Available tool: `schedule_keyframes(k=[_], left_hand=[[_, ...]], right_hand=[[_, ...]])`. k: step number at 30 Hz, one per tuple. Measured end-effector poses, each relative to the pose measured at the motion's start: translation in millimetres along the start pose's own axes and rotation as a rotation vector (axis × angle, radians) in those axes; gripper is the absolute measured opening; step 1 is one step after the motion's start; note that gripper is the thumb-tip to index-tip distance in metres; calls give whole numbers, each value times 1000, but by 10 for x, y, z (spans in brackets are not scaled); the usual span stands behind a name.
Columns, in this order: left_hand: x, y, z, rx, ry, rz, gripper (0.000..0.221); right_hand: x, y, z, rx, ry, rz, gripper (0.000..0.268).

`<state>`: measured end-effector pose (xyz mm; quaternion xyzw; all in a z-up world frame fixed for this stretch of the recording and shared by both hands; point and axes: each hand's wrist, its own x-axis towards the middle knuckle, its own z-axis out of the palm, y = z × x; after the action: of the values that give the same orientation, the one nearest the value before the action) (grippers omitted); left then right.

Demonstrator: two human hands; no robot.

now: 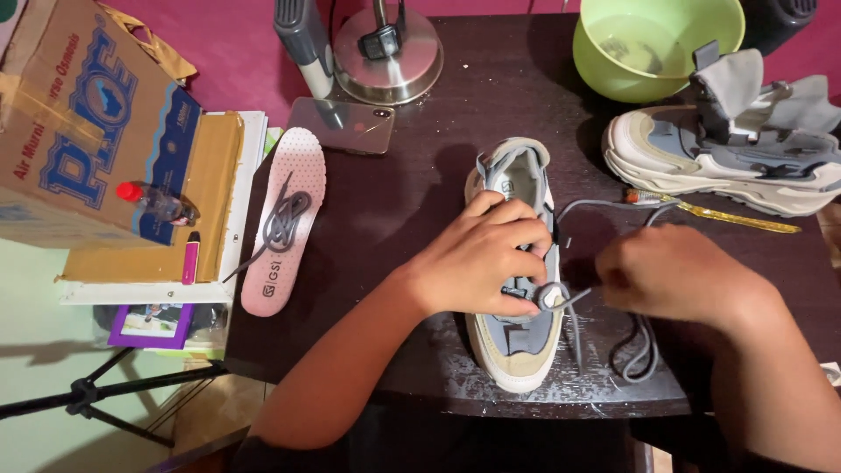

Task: Applying glue to a shoe insole with a brush and then lacing up a sneaker.

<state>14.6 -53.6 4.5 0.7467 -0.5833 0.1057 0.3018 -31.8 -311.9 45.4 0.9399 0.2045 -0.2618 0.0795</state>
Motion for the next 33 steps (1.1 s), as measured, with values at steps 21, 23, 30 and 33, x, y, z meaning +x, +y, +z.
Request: schedule_keyframes(k=[21,23,30,33], left_hand=[[3,-1,2,10,-8,-4,29],[-2,-3,-7,13,-6,-5,30],[18,8,-12,57,-18,1,30],[13,32,-29,81,-38,2,33]], right_hand=[[-203,-216,-92,130,127,-112,34],[-190,-318,-20,260,336,-281,49],[-152,-287,76,165,283,-327,12],[-95,-141,111,22,70,-99,17]])
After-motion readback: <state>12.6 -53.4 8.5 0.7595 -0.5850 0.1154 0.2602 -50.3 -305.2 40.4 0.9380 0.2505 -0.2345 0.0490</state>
